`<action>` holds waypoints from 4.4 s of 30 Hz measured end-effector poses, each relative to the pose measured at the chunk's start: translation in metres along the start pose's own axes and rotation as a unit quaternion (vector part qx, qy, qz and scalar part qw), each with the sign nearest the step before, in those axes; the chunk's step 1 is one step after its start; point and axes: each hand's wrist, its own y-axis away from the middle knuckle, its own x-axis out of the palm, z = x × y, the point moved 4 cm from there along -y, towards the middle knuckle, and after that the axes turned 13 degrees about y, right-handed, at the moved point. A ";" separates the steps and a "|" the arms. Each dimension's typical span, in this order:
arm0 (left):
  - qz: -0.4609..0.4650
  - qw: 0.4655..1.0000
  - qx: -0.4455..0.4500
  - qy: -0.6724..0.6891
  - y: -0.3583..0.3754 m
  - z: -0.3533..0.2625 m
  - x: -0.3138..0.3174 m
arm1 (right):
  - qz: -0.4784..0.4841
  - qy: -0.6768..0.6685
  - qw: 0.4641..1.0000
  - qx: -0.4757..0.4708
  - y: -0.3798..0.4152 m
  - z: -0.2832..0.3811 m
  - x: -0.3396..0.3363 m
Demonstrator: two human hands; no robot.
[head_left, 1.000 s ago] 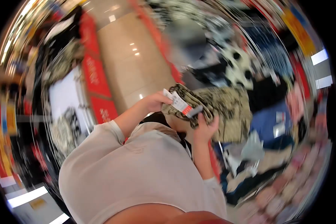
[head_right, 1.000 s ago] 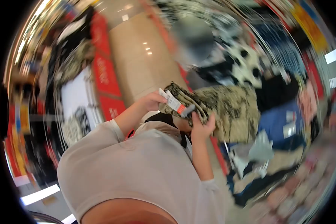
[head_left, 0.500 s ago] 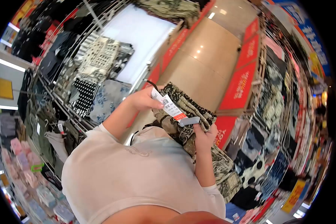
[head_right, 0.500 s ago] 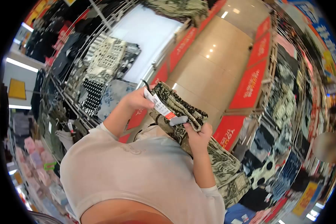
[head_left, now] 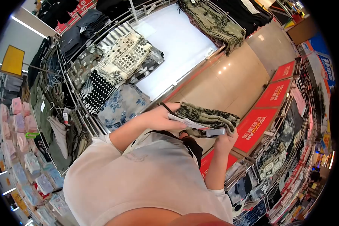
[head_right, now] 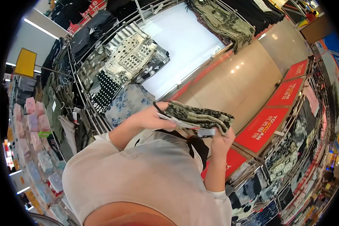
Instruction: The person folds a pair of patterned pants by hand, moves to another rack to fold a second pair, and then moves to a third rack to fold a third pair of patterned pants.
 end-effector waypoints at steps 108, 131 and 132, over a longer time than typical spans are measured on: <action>-0.690 0.664 0.288 0.014 -0.766 0.015 -0.801 | 0.392 0.056 0.913 -0.096 -1.184 -0.363 0.448; -0.464 0.653 -0.286 -0.526 -0.909 0.142 -0.486 | 0.235 0.237 0.834 -0.439 -1.163 -0.327 0.346; -0.470 0.649 -0.286 -0.526 -0.920 0.150 -0.486 | 0.323 0.200 0.843 -0.381 -1.170 -0.338 0.337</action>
